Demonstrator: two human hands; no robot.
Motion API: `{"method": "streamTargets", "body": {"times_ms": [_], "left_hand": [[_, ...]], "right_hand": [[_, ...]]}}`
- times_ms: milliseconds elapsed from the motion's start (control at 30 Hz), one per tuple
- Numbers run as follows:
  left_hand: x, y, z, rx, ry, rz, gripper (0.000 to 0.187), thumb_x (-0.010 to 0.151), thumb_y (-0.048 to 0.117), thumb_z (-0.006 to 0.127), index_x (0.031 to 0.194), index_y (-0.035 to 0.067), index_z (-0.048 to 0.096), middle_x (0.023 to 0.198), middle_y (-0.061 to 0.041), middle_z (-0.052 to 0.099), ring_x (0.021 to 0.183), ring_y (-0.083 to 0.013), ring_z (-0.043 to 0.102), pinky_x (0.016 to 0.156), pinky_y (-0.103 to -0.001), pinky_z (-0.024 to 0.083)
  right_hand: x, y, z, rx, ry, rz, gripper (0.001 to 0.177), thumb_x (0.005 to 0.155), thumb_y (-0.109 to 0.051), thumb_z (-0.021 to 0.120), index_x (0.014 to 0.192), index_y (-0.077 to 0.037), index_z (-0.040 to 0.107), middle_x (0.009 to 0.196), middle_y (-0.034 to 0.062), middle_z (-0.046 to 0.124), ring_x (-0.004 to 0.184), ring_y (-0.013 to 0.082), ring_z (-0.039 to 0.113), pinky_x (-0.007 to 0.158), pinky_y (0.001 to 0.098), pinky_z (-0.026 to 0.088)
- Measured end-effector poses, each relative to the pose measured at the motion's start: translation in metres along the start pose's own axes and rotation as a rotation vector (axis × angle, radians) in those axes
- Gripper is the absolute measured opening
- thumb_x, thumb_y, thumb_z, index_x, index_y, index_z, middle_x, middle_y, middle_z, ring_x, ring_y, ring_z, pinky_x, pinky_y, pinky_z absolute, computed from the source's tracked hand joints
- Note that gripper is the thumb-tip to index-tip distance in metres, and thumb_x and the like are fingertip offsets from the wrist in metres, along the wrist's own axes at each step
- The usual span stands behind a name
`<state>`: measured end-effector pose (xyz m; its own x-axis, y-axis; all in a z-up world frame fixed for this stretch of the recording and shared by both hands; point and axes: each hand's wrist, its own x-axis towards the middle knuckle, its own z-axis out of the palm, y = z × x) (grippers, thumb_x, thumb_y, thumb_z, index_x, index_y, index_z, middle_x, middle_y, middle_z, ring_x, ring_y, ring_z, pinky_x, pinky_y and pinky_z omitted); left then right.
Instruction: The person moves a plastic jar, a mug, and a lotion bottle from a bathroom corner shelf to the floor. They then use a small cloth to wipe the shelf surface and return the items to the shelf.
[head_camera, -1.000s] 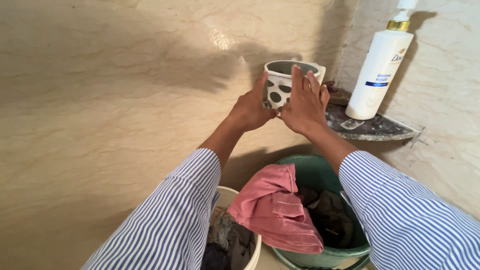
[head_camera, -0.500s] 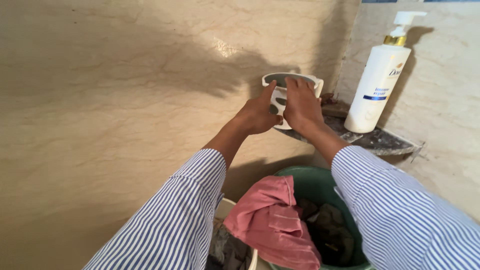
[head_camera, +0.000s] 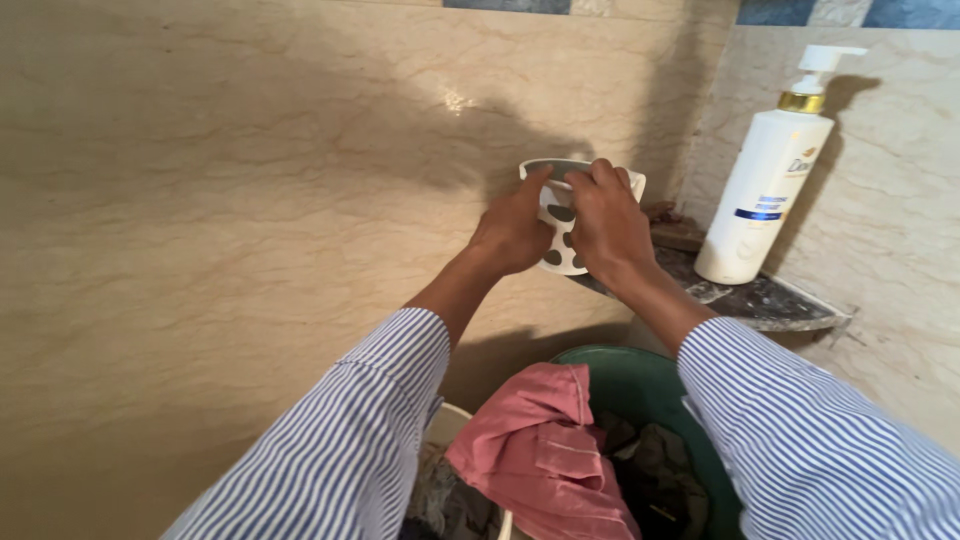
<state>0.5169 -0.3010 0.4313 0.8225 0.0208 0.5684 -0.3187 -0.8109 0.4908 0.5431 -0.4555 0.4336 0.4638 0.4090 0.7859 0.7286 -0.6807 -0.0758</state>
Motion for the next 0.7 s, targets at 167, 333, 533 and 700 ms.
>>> {"method": "streamTargets", "body": {"times_ms": [167, 333, 533, 700], "left_hand": [[-0.019, -0.006, -0.047, -0.144, 0.032, -0.106, 0.061, 0.093, 0.031, 0.067, 0.146, 0.012, 0.045, 0.105, -0.017, 0.078, 0.096, -0.0295, 0.078, 0.084, -0.040, 0.059], [-0.045, -0.020, -0.091, -0.232, 0.066, 0.023, 0.050, 0.094, 0.041, 0.071, 0.129, 0.009, 0.054, 0.107, -0.014, 0.076, 0.098, -0.0245, 0.076, 0.079, -0.038, 0.060], [-0.095, -0.051, -0.134, -0.174, 0.062, -0.018, 0.041, 0.092, 0.040, 0.074, 0.109, 0.007, 0.057, 0.103, -0.012, 0.077, 0.098, -0.0207, 0.077, 0.075, -0.036, 0.060], [-0.156, -0.083, -0.166, -0.133, -0.006, -0.085, 0.039, 0.090, 0.039, 0.076, 0.106, 0.007, 0.059, 0.096, -0.009, 0.075, 0.094, -0.0202, 0.073, 0.073, -0.036, 0.057]], "right_hand": [[0.006, -0.041, -0.015, -0.021, 0.051, -0.064, 0.037, 0.082, -0.002, 0.070, 0.119, -0.005, 0.070, 0.114, 0.0103, 0.060, 0.116, 0.0310, 0.057, 0.083, 0.0513, 0.054], [0.003, -0.088, -0.019, -0.059, 0.185, -0.210, 0.024, 0.091, -0.011, 0.067, 0.114, -0.009, 0.073, 0.106, 0.0069, 0.062, 0.107, 0.0270, 0.059, 0.079, 0.0544, 0.041], [-0.014, -0.144, -0.007, 0.015, 0.248, -0.321, 0.020, 0.087, -0.011, 0.064, 0.105, -0.013, 0.073, 0.101, 0.0031, 0.061, 0.097, 0.0232, 0.059, 0.080, 0.0490, 0.033], [-0.042, -0.181, 0.016, 0.139, 0.169, -0.364, 0.011, 0.086, -0.015, 0.061, 0.092, -0.012, 0.070, 0.089, 0.0019, 0.063, 0.088, 0.0232, 0.057, 0.079, 0.0452, 0.034]]}}
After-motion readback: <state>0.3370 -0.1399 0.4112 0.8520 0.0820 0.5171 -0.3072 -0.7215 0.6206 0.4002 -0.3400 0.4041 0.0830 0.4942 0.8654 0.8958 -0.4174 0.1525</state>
